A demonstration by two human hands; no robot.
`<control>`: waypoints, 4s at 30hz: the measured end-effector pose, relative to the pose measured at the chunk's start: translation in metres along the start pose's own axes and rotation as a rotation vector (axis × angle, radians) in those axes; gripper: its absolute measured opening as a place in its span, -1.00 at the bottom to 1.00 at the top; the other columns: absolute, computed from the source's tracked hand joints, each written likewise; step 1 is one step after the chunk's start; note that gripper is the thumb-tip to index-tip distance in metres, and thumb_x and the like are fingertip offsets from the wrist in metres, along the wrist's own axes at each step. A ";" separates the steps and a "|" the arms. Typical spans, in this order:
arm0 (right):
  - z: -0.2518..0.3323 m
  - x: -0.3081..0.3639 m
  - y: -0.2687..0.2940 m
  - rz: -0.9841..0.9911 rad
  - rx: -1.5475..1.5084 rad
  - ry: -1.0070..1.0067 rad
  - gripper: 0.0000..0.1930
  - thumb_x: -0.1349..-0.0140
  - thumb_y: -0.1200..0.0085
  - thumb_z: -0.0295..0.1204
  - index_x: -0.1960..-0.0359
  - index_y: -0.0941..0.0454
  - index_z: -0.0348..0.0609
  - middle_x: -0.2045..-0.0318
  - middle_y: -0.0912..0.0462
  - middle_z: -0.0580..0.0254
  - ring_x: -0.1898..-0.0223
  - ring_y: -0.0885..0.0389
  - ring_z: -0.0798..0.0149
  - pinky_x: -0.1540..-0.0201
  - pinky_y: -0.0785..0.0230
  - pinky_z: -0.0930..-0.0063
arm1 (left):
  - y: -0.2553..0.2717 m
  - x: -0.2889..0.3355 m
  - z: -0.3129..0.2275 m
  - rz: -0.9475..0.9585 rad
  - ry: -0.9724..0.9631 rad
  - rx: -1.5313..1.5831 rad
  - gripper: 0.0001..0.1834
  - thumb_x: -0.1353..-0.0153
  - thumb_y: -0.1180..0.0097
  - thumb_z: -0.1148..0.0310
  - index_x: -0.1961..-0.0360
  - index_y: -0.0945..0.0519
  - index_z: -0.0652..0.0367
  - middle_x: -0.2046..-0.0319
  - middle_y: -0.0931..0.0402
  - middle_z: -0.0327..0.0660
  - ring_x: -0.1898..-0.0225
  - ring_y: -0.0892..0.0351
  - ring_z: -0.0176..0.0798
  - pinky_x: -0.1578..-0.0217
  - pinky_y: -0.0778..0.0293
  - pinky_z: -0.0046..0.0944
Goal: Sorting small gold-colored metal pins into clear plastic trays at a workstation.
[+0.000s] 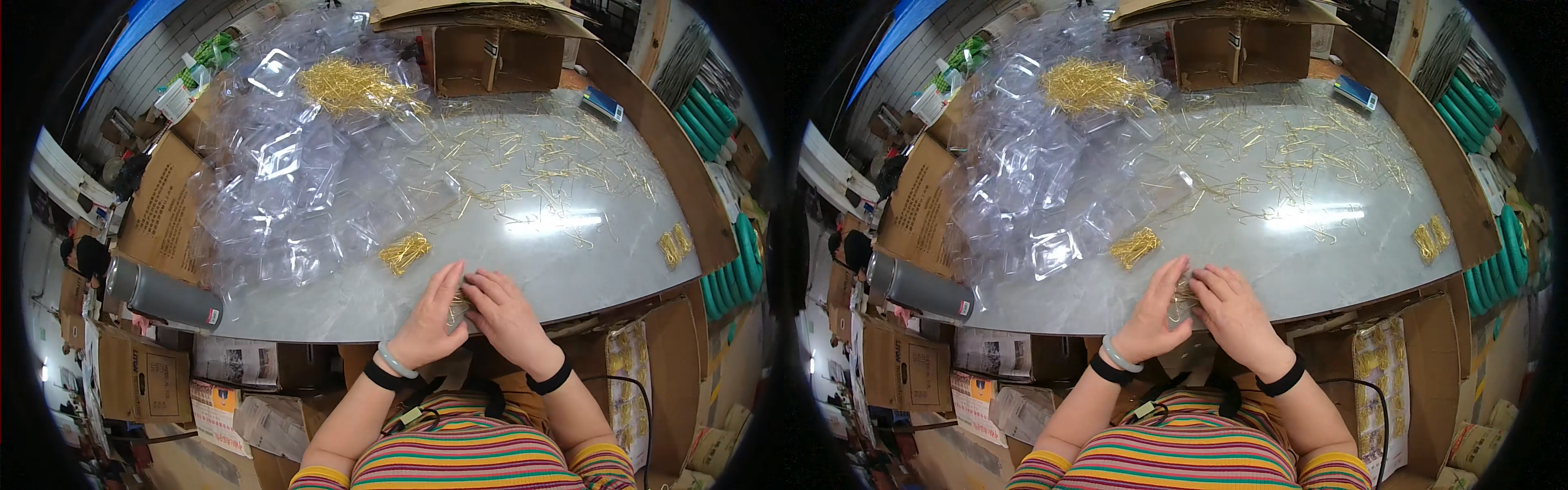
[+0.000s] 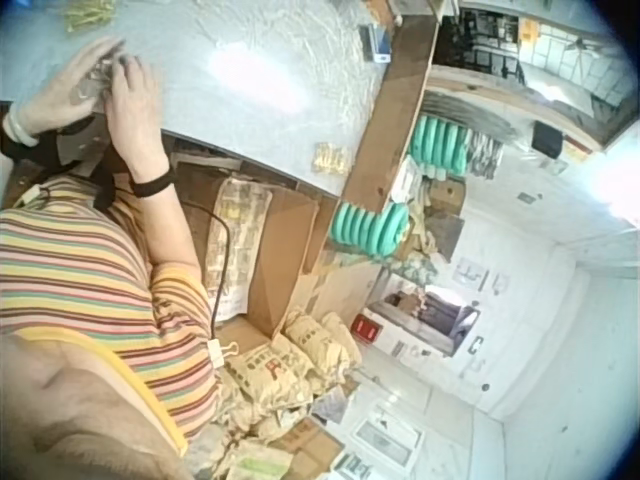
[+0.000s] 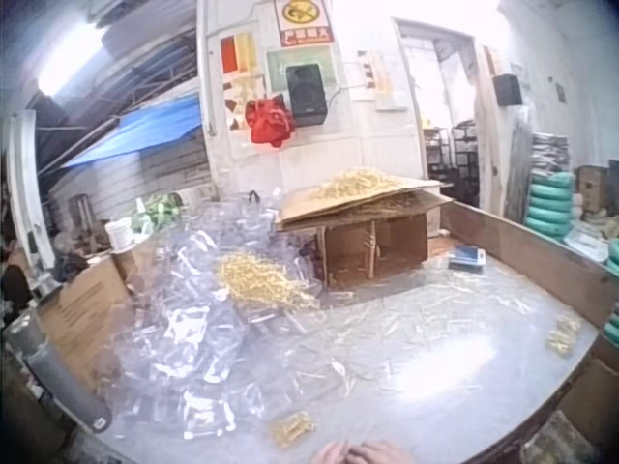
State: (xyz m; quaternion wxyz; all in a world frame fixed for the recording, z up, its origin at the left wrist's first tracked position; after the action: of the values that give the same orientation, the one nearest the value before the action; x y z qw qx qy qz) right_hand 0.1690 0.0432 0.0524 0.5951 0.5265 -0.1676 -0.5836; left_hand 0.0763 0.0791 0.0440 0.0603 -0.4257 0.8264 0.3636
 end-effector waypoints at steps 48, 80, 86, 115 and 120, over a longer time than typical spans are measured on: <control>-0.022 0.003 -0.001 -0.118 -0.585 -0.159 -0.30 -0.18 0.04 -0.72 -0.42 -0.12 -0.34 -0.35 -0.26 -0.25 -0.35 -0.28 -0.23 -0.41 -0.16 0.06 | -0.033 0.007 -0.003 0.182 0.089 -0.401 -0.27 -0.21 -0.07 0.64 -0.40 -0.10 0.49 -0.35 -0.10 0.31 -0.42 -0.05 0.41 -0.42 -0.01 0.23; -0.016 0.014 0.003 -0.222 -0.591 -0.236 -0.36 -0.08 0.14 -0.77 -0.31 -0.28 -0.38 -0.27 -0.34 -0.30 -0.31 -0.31 -0.30 -0.37 -0.22 0.07 | -0.023 0.008 -0.010 -0.052 0.114 -0.257 -0.45 -0.17 -0.04 0.71 -0.24 -0.38 0.38 -0.20 -0.37 0.14 -0.25 -0.36 0.25 -0.34 -0.22 0.17; -0.002 0.011 0.015 -0.093 -0.297 -0.104 -0.45 -0.20 -0.17 -0.53 -0.26 -0.36 -0.33 -0.12 -0.50 -0.14 -0.23 -0.44 -0.17 -0.28 -0.33 0.09 | -0.019 0.011 -0.006 -0.070 0.131 -0.240 -0.24 -0.16 -0.04 0.72 -0.43 -0.17 0.29 -0.20 -0.39 0.13 -0.24 -0.39 0.20 -0.41 -0.09 0.24; -0.002 0.020 0.007 -0.170 0.011 -0.123 -0.57 -0.07 -0.10 -0.57 -0.04 -0.57 -0.28 -0.08 -0.57 0.09 -0.15 -0.49 0.02 -0.19 -0.41 0.18 | -0.033 0.003 -0.015 -0.025 0.098 0.035 -0.17 -0.16 0.13 0.74 -0.49 0.04 0.37 -0.43 -0.05 0.18 -0.46 -0.08 0.21 -0.43 -0.11 -0.02; -0.005 0.020 0.008 -0.134 0.031 -0.092 -0.59 -0.08 -0.08 -0.58 -0.03 -0.56 -0.29 -0.10 -0.56 0.10 -0.17 -0.49 0.03 -0.21 -0.39 0.18 | -0.012 0.024 0.012 -0.120 0.220 0.087 -0.17 -0.21 0.06 0.69 -0.51 0.05 0.34 -0.45 -0.06 0.12 -0.50 -0.05 0.09 -0.45 -0.07 -0.05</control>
State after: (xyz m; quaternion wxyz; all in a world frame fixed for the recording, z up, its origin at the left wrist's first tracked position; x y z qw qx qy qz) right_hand 0.1827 0.0258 0.0489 0.5382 0.5183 -0.1679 -0.6431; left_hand 0.0673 0.0664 0.0187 0.0092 -0.5085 0.8162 0.2741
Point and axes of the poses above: each hand's wrist, its own x-axis away from the middle knuckle, its own y-axis out of the back of the hand, z = x × y, the point moved 10 cm from there along -x, towards the middle knuckle
